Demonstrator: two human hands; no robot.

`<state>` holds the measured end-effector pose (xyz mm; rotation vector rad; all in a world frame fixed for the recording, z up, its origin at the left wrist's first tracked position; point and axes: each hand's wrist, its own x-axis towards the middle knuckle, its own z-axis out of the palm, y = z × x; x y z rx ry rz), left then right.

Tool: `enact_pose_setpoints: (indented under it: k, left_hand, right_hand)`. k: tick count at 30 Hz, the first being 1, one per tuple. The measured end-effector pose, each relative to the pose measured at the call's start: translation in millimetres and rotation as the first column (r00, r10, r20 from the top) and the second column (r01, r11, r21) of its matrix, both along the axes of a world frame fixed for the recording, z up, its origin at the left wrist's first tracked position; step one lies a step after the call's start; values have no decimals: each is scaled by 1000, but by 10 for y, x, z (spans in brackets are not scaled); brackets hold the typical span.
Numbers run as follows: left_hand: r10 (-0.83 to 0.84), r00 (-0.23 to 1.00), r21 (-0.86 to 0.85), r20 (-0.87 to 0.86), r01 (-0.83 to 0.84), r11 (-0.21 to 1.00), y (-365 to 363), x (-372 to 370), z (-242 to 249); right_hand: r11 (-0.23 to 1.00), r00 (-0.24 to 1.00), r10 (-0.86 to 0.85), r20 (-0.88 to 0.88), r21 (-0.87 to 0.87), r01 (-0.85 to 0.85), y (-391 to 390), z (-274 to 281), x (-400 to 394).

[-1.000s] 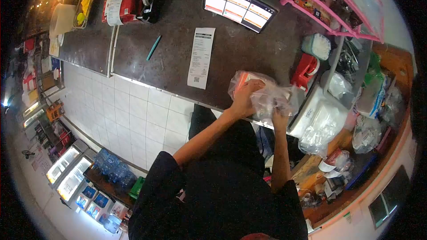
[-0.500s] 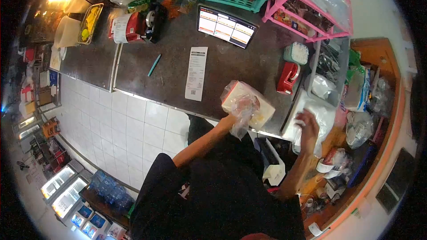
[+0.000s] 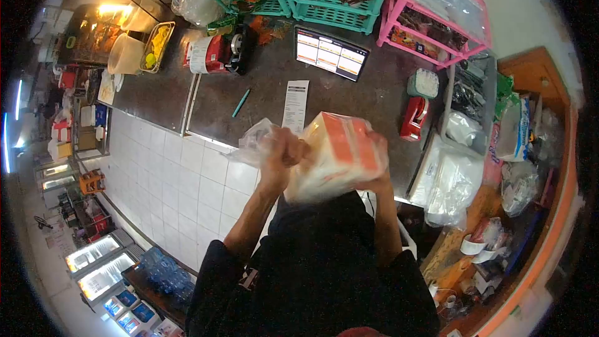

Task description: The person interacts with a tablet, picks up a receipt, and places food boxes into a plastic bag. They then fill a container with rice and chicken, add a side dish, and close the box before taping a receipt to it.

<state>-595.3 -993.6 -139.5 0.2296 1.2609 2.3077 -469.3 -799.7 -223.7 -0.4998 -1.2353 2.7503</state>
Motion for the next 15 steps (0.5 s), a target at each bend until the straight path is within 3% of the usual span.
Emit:
enact_pose_setpoints:
  k: [2, 3, 4, 6, 8, 10, 12, 13, 15]
  left_hand:
    - [91, 955, 172, 281, -144, 974, -40, -56, 304]
    - [-23, 998, 200, -58, 34, 979, -72, -100, 468]
    - [-126, 982, 240, -139, 157, 958, -223, -95, 529]
    - [-286, 874, -25, -392, 301, 953, -360, 40, 802]
    - [-532, 723, -167, -441, 517, 840, -446, 130, 663]
    - [-671, 618, -250, -410, 631, 734, -505, 238, 391]
    - [-664, 653, -254, -364, 617, 745, -589, 251, 264]
    - [-615, 711, -230, -342, 571, 788, -648, 209, 253]
    - [-394, 873, -106, -288, 380, 919, -734, 75, 342]
  right_hand:
    - [968, 998, -24, -59, 247, 38, -80, 263, 88]
    - [926, 995, -12, -104, 375, 50, -118, 367, 115]
    - [870, 988, 13, -151, 489, 64, -162, 461, 120]
    - [722, 965, 102, -240, 685, 94, -312, 582, 66]
    - [618, 936, 187, -300, 776, 125, -484, 627, -18]
    - [696, 911, 247, -330, 715, 70, -522, 572, -136]
    - [867, 896, 292, -336, 489, -99, -461, 417, -265]
    - [931, 887, 313, -339, 296, -215, -375, 355, -372]
    - [938, 872, 345, -346, 128, -321, -230, 287, -541]
